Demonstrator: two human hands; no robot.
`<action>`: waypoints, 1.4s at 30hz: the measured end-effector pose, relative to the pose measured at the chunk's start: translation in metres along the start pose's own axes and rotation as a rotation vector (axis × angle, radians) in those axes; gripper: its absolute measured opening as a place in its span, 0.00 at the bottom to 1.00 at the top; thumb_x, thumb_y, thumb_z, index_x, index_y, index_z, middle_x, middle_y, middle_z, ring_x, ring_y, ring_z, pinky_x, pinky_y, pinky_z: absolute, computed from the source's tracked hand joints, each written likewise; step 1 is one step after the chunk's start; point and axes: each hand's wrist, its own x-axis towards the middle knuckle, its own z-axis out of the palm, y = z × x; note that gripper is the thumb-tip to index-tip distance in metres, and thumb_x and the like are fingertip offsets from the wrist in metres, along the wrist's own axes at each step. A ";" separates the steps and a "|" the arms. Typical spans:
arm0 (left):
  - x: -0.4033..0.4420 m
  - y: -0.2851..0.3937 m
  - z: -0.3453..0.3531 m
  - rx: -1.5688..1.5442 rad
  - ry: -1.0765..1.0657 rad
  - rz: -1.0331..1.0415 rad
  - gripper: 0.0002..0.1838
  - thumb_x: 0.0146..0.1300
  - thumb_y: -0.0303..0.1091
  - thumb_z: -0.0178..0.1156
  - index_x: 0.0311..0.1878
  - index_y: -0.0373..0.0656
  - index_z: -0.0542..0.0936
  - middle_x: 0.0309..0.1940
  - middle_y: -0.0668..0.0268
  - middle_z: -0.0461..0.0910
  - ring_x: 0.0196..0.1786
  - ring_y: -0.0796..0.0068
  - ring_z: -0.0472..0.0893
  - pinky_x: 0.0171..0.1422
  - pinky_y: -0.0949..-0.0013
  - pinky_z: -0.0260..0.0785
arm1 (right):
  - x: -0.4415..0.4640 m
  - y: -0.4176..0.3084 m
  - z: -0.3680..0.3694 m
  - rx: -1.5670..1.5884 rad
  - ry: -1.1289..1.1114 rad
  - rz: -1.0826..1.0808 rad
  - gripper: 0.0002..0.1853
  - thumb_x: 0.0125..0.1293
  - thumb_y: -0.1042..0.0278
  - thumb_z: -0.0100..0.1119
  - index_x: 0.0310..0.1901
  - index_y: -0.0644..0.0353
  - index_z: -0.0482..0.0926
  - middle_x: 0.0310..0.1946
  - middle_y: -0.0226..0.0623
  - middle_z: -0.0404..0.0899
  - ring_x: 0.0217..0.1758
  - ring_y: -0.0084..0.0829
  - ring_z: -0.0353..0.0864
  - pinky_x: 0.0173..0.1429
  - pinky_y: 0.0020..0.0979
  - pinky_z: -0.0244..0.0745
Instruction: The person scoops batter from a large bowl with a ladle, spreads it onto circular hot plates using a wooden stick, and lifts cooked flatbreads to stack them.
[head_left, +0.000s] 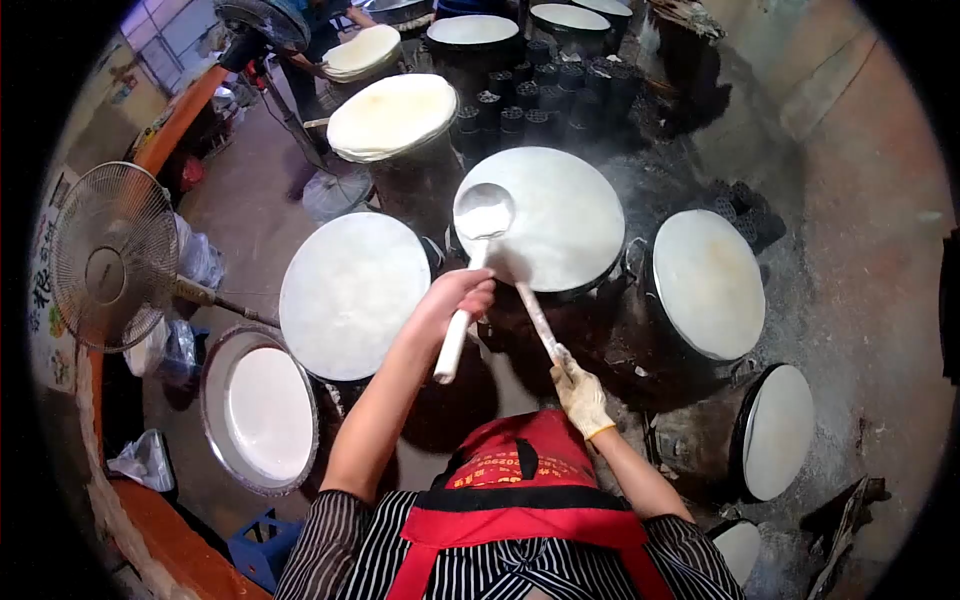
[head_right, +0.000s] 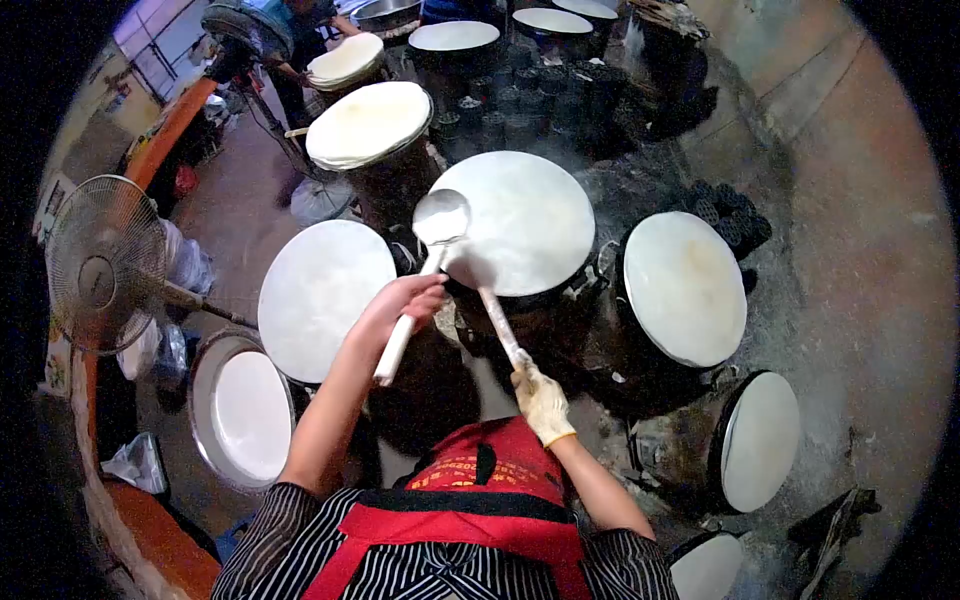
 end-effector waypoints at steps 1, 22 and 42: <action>-0.016 -0.006 -0.007 0.122 0.018 0.083 0.08 0.66 0.30 0.48 0.31 0.40 0.65 0.16 0.75 0.59 0.13 0.91 0.56 0.10 0.87 0.47 | -0.011 -0.013 -0.003 -0.237 -0.029 -0.061 0.17 0.67 0.71 0.49 0.56 0.65 0.71 0.44 0.33 0.77 0.42 0.20 0.75 0.47 0.18 0.70; -0.021 -0.131 0.029 0.040 0.266 0.071 0.09 0.67 0.32 0.47 0.46 0.37 0.67 0.24 0.70 0.63 0.18 0.88 0.59 0.13 0.86 0.48 | 0.096 -0.028 -0.226 -0.947 0.191 -0.098 0.27 0.57 0.50 0.56 0.52 0.60 0.64 0.41 0.47 0.75 0.36 0.43 0.80 0.37 0.38 0.77; 0.027 -0.110 0.143 -0.437 0.235 0.123 0.11 0.68 0.29 0.43 0.49 0.32 0.65 0.25 0.67 0.63 0.18 0.86 0.59 0.11 0.86 0.52 | 0.101 -0.059 -0.434 0.467 0.264 -0.229 0.12 0.54 0.71 0.62 0.40 0.63 0.75 0.28 0.31 0.77 0.31 0.23 0.76 0.39 0.26 0.73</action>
